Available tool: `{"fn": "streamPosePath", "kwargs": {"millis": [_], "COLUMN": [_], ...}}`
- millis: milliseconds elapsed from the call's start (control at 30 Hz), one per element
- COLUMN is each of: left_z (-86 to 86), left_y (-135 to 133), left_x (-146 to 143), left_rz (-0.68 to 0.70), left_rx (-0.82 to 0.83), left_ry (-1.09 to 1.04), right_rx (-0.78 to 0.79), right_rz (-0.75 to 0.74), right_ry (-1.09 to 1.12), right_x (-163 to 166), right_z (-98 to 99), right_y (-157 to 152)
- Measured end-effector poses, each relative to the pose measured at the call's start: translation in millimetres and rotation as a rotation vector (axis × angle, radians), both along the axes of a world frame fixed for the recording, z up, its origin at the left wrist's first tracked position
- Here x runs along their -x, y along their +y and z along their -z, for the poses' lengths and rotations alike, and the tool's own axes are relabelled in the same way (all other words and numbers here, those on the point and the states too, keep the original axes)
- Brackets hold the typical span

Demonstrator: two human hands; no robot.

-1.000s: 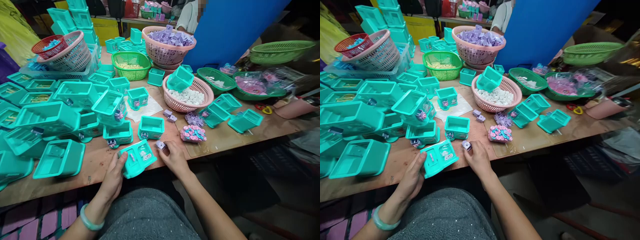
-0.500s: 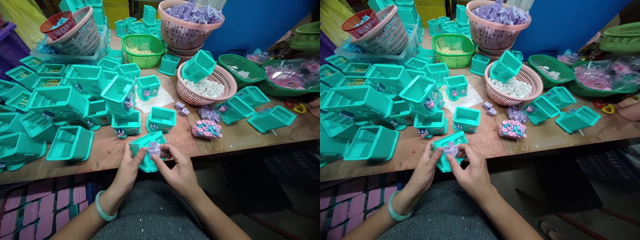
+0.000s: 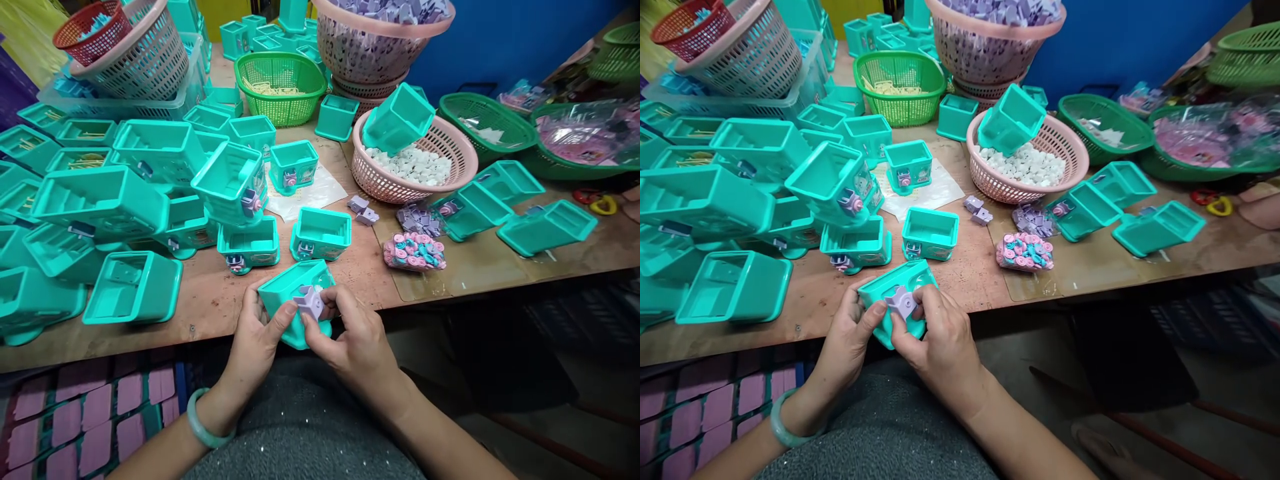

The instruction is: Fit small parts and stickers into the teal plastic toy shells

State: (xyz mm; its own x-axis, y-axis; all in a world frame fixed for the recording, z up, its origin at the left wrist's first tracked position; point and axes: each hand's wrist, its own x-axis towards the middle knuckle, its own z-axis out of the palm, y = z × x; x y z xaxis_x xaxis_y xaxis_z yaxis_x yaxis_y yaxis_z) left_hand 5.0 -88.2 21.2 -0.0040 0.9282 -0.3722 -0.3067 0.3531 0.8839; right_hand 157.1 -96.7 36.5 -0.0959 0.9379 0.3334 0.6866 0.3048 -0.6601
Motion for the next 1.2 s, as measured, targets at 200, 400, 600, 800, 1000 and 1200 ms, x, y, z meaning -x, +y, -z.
{"fn": "streamPosePath", "kwargs": {"millis": [200, 400, 600, 800, 1000, 1200], "left_z": [0.0, 1.5, 5.9, 5.4, 4.0, 8.1], "left_y": [-0.7, -2.1, -4.7, -5.1, -4.7, -4.8], "left_x": [0.0, 1.8, 5.4, 7.9, 5.6, 12.4], "left_rz": [-0.021, 0.001, 0.035, 0.094, 0.102, 0.145], "left_rx": [0.018, 0.002, -0.014, 0.016, -0.004, -0.041], "left_ry": [0.012, 0.029, 0.027, 0.008, 0.052, 0.066], "right_rx": [-0.096, -0.116, 0.043, 0.292, 0.082, 0.048], "right_rz": [-0.005, -0.02, -0.183, -0.202, -0.002, -0.116], "right_ry": [-0.067, -0.137, -0.026, 0.181, 0.088, 0.143], "right_x": [4.0, 6.3, -9.4, -25.3, -4.3, -10.1], "right_z": [0.1, -1.9, -6.7, -15.2, -7.6, 4.4], "right_y": [-1.3, -2.1, -0.7, -7.1, -18.6, -19.7]}}
